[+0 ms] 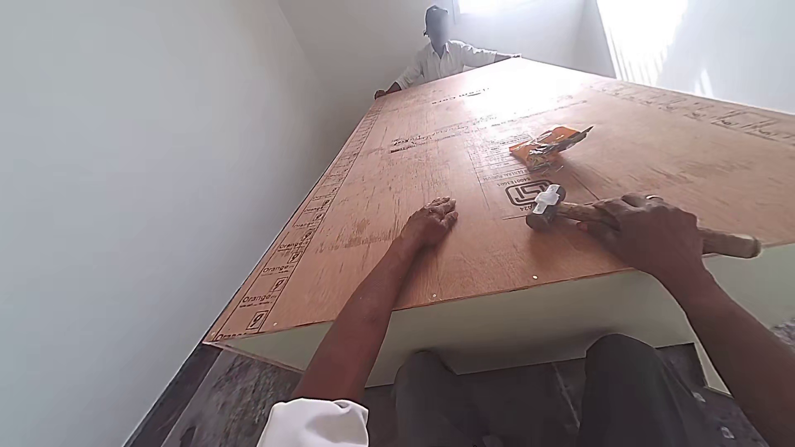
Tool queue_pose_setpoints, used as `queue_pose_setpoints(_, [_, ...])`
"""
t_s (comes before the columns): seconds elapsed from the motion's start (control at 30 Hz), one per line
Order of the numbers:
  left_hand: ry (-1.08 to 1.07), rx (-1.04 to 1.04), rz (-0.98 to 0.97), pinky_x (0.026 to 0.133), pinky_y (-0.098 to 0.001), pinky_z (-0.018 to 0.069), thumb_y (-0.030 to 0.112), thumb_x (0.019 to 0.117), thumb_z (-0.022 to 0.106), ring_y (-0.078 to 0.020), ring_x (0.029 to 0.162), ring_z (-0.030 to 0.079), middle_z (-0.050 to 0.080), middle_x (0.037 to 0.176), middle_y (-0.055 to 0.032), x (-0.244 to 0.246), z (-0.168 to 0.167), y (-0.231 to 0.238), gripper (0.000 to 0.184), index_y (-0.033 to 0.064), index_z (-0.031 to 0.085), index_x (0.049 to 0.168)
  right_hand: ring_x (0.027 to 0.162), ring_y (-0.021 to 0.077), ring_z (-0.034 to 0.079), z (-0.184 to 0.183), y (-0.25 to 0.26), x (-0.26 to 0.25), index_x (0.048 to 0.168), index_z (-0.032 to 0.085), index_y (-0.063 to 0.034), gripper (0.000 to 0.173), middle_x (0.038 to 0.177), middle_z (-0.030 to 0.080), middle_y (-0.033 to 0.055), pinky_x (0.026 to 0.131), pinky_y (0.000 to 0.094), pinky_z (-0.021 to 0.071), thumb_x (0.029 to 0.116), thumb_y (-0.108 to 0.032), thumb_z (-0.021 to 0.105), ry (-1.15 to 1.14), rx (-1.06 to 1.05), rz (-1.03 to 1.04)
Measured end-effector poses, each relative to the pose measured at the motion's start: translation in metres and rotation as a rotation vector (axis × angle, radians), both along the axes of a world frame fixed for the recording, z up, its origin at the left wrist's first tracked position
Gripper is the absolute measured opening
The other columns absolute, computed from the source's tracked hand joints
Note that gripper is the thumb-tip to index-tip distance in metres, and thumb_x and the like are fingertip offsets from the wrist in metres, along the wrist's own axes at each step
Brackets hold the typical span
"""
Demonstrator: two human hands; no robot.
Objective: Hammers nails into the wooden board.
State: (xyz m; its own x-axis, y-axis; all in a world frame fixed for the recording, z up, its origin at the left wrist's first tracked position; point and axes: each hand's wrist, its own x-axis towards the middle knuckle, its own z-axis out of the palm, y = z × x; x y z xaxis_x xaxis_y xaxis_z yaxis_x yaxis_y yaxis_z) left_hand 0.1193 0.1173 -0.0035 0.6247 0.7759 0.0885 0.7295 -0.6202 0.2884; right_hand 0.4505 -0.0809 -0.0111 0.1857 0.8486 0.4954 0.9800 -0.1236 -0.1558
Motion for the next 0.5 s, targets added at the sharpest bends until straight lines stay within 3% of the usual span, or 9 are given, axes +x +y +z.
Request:
queue_pose_setpoints(0.17, [-0.045,0.086,-0.044,0.118,-0.0493,0.0383,0.023,0.1121,0.038,-0.0232,0.138,0.055,0.060,0.147,-0.0065,-0.010,0.002,-0.016,0.040,0.0096,0.063,0.141,0.091,0.0518,0.066,0.002,-0.001,-0.002,0.113,0.072,-0.0032,0.041,0.100,0.068,0.0259,0.066,0.0679,0.0485,0.0931,-0.038,0.076,0.007,-0.005,0.006])
queue_pose_setpoints(0.33, [-0.035,0.156,0.009,0.104,-0.0558,0.0488,0.018,0.1107,0.043,-0.0339,0.120,0.067,0.069,0.132,-0.0148,-0.011,0.004,-0.035,0.038,0.0093,0.061,0.143,0.091,0.0514,0.066,0.002,-0.003,-0.002,0.111,0.071,-0.0021,0.040,0.099,0.068,0.0263,0.066,0.0678,0.0483,0.0929,-0.037,0.076,-0.004,0.003,0.008])
queue_pose_setpoints(0.5, [0.049,0.154,-0.028,0.113,-0.0482,0.0448,0.012,0.1091,0.043,-0.0265,0.133,0.060,0.062,0.144,-0.0096,-0.013,0.006,-0.044,0.036,0.0069,0.066,0.137,0.092,0.0501,0.066,0.002,-0.002,-0.002,0.114,0.072,-0.0049,0.041,0.101,0.068,0.0249,0.068,0.0675,0.0489,0.0936,-0.040,0.075,-0.004,-0.016,-0.003])
